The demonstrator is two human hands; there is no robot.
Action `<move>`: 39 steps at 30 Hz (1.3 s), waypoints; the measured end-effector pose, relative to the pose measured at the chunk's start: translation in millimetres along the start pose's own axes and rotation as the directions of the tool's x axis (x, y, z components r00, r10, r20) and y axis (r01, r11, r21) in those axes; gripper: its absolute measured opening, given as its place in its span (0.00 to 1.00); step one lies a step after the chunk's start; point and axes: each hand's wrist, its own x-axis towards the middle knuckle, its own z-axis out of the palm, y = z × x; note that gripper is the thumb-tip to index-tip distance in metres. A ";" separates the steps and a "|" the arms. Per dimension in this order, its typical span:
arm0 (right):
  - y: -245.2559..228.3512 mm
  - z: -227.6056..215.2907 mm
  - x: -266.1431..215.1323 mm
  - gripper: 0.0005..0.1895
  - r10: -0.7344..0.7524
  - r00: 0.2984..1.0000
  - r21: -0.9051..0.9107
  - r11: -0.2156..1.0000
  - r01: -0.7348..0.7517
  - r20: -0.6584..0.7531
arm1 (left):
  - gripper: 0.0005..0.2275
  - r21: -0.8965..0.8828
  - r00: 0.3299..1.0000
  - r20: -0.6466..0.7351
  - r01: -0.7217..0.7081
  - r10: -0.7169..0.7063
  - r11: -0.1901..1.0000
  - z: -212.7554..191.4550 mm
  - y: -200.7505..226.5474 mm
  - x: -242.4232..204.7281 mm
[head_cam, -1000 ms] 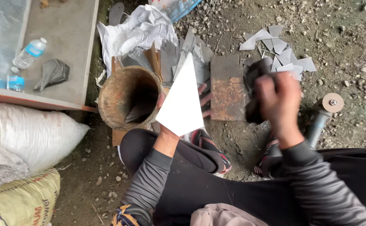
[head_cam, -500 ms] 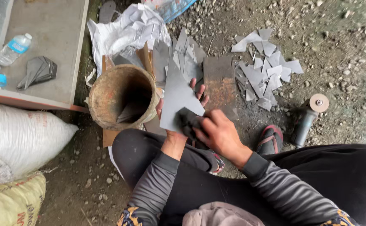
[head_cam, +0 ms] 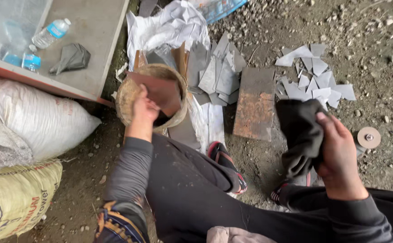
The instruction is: The person sits on the ground and wipes triangular metal pieces with a dark cloth. They handle the pieces one at a time, wiping both sides, and place the cleaned pieces into a bucket.
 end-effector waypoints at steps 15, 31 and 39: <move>39.6 -8.9 14.6 0.16 0.066 0.992 -0.086 0.993 -0.075 -0.106 | 0.24 0.056 0.996 -0.083 0.025 -0.021 0.998 -138.8 -47.9 43.4; 92.7 37.4 -0.4 0.25 0.058 0.996 0.065 0.996 -0.063 0.070 | 0.32 0.484 0.714 0.668 -0.201 -0.211 0.852 222.4 -180.9 -213.6; 116.4 23.2 5.6 0.20 -0.643 0.629 -0.675 0.228 0.702 0.437 | 0.34 -0.013 0.651 0.623 0.565 -0.435 0.825 201.1 -215.3 -206.5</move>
